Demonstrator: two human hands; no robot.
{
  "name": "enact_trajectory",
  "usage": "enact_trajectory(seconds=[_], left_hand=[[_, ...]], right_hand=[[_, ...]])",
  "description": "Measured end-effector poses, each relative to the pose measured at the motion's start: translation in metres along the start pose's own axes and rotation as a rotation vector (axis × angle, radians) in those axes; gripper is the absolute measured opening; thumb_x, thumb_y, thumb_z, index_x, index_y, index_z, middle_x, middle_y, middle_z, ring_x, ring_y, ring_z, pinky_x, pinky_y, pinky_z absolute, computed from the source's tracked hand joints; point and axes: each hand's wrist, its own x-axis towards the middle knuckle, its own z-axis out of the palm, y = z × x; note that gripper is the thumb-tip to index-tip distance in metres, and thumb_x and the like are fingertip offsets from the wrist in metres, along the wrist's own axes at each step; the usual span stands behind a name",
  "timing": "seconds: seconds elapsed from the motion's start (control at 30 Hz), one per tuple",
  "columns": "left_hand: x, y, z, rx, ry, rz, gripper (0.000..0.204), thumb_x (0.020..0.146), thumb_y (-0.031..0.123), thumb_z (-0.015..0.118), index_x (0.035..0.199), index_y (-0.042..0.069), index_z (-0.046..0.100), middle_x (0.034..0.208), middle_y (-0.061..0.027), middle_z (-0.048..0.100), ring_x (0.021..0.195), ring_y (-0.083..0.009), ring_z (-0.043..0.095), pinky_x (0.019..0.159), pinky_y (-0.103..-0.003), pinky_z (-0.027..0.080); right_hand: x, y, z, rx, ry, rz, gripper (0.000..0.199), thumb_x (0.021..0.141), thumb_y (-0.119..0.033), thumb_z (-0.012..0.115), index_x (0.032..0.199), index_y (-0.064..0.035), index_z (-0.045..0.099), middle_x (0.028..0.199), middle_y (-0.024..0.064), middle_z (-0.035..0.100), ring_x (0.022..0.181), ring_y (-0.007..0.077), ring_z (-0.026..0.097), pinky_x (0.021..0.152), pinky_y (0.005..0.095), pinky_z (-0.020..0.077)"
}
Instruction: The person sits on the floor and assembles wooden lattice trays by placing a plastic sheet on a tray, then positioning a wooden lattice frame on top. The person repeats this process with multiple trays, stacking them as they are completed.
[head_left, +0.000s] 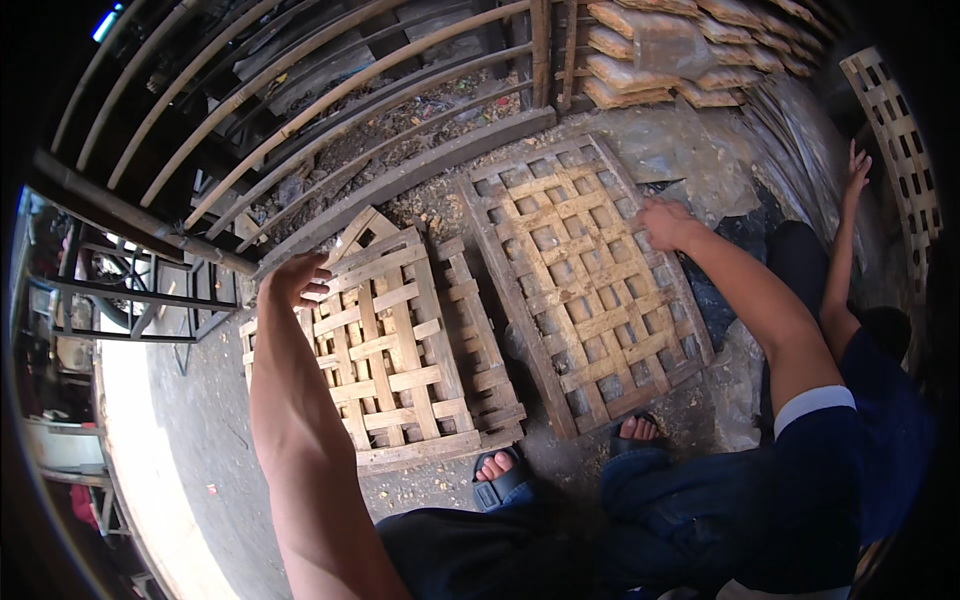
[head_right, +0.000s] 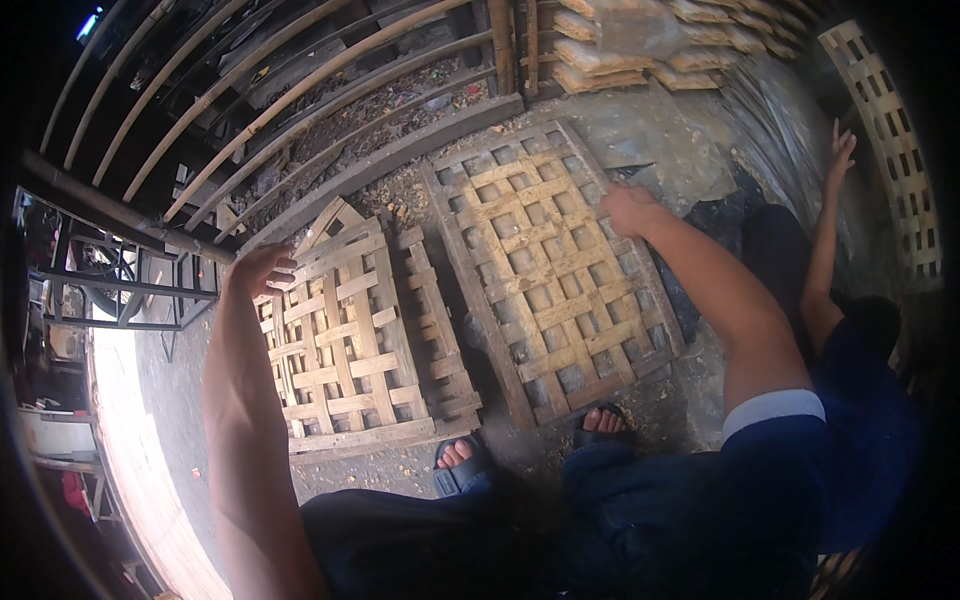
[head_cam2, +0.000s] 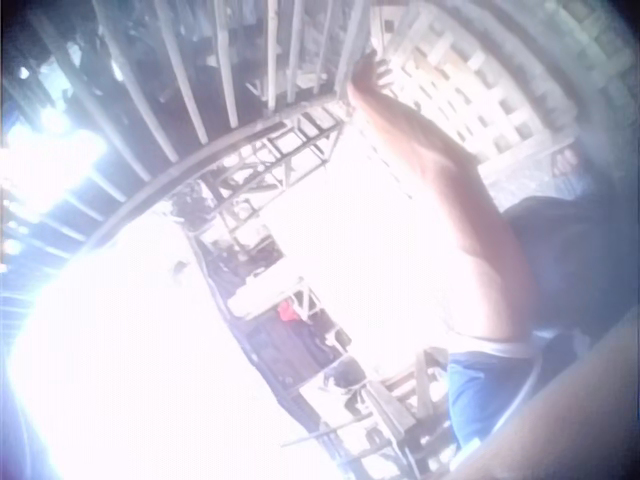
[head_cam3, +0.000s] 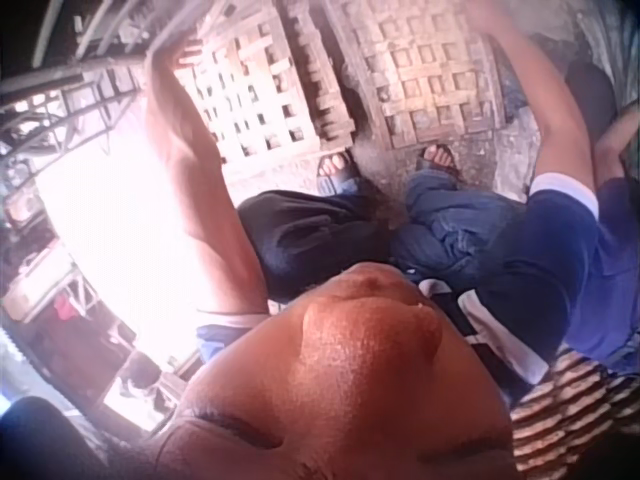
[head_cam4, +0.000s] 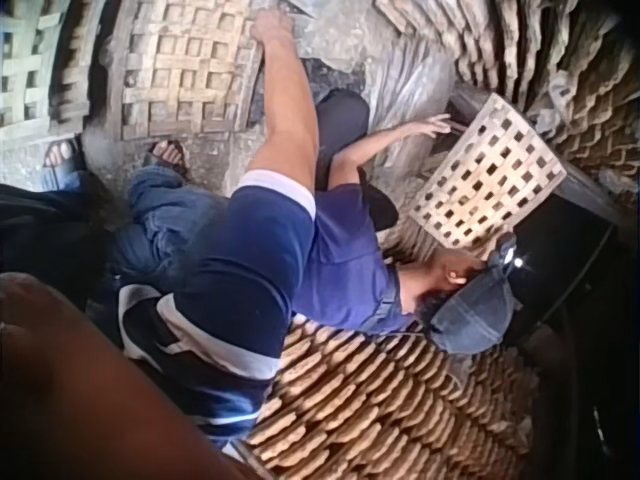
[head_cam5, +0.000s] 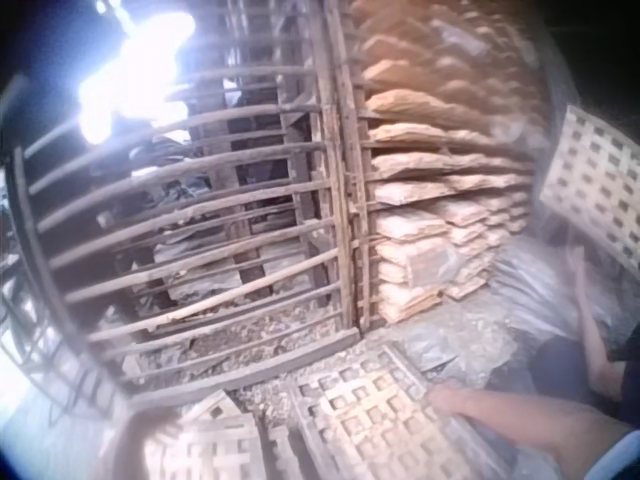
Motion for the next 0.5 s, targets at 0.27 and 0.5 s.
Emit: enact_trajectory(seconds=[0.27,0.5], left_hand=[[0.004,0.003,0.005,-0.012,0.012,0.009,0.054,0.103,0.046,0.048,0.149,0.019,0.04,0.14,-0.0087,0.056,0.115,-0.0276,0.059,0.096,-0.054,0.047],[0.019,-0.001,0.007,0.011,0.03,0.027,0.057,0.102,0.045,0.05,0.15,0.015,0.04,0.139,-0.0136,0.057,0.118,-0.0296,0.059,0.095,-0.056,0.047]], right_hand=[[0.004,-0.004,-0.004,-0.068,0.032,0.042,0.048,0.079,-0.017,0.068,0.125,-0.0064,0.059,0.129,0.0158,0.058,0.124,0.0352,0.055,0.102,0.0503,0.0451],[0.011,-0.01,-0.02,-0.055,0.096,0.118,0.058,0.081,-0.012,0.066,0.137,-0.0062,0.051,0.132,0.0182,0.057,0.128,0.0345,0.053,0.104,0.0491,0.0435]])
